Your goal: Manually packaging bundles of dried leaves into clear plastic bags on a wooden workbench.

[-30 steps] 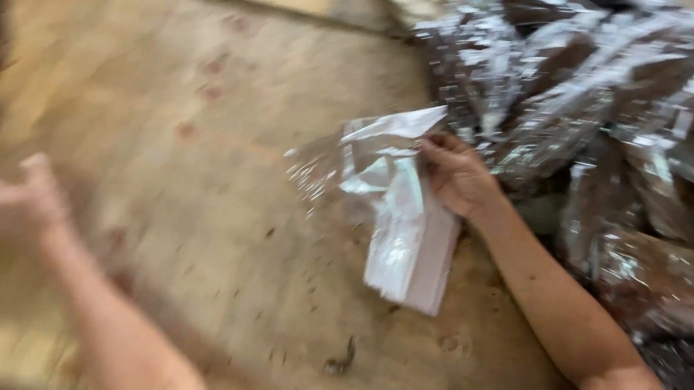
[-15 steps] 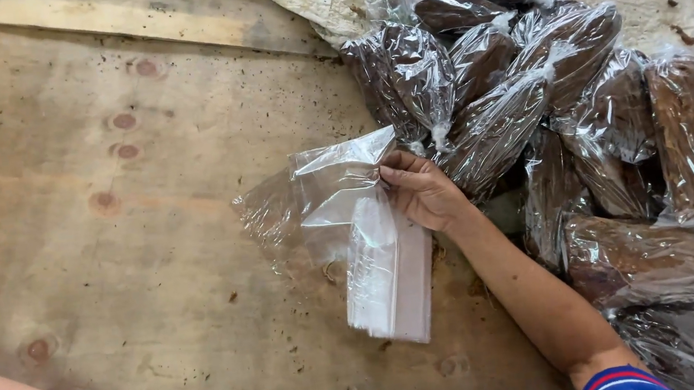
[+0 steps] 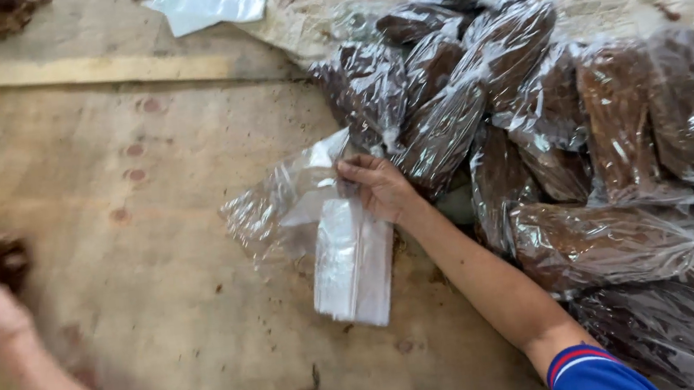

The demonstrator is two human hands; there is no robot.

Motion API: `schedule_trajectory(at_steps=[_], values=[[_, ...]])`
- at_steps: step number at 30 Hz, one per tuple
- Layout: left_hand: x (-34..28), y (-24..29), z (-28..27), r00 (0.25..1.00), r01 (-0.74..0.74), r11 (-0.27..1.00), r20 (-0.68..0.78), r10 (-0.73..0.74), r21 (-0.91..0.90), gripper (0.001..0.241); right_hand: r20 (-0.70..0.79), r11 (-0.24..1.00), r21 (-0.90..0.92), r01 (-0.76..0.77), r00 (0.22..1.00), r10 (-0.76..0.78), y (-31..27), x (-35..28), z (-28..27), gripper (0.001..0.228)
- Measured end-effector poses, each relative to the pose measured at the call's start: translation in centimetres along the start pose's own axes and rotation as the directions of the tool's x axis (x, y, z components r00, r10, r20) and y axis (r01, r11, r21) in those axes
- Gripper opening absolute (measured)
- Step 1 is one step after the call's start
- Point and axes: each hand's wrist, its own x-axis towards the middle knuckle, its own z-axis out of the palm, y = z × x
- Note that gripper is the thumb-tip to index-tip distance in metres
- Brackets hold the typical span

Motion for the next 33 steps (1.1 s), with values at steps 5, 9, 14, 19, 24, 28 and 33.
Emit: schedule_trajectory(at_steps=[5, 9, 14, 19, 24, 28, 33], values=[[-3.9, 4.8, -7.9, 0.935, -0.031, 0.915, 0.312, 0.169, -0.403, 0.056, -0.153, 0.987, -0.159, 0.038, 0.986, -0.062, 2.4, 3.3, -4.6, 0.015], [-5.4, 7.8, -15.9, 0.783, 0.217, 0.881, 0.614, 0.101, -0.421, 0.064, -0.108, 0.991, -0.121, 0.048, 0.992, -0.062, 2.3, 2.9, -3.2, 0.014], [-4.7, 17.3, -25.3, 0.551, 0.507, 0.830, 0.828, -0.104, -0.233, 0.060, -0.009, 0.986, -0.056, 0.156, 0.988, -0.157, 0.6, 0.3, -0.3, 0.011], [-5.7, 18.3, -18.4, 0.587, 0.363, 0.931, 0.764, -0.268, 0.049, 0.064, 0.046, 0.974, 0.014, 0.225, 0.973, -0.226, 2.6, 3.0, -3.1, 0.007], [-5.2, 18.5, -13.0, 0.472, 0.291, 0.848, 0.704, -0.531, 0.444, 0.078, 0.106, 0.975, 0.059, 0.215, 0.970, -0.220, 2.1, 1.7, -2.0, 0.011], [-5.2, 20.2, -13.6, 0.333, 0.365, 0.753, 0.679, -0.654, 0.547, 0.069, 0.088, 0.985, 0.017, 0.172, 0.981, -0.173, 1.9, 0.7, -1.2, 0.016], [-5.4, 22.2, -13.4, 0.350, 0.368, 0.778, 0.699, -0.624, 0.509, 0.066, 0.062, 0.970, 0.001, 0.242, 0.968, -0.242, 2.1, 0.5, -0.6, 0.010]])
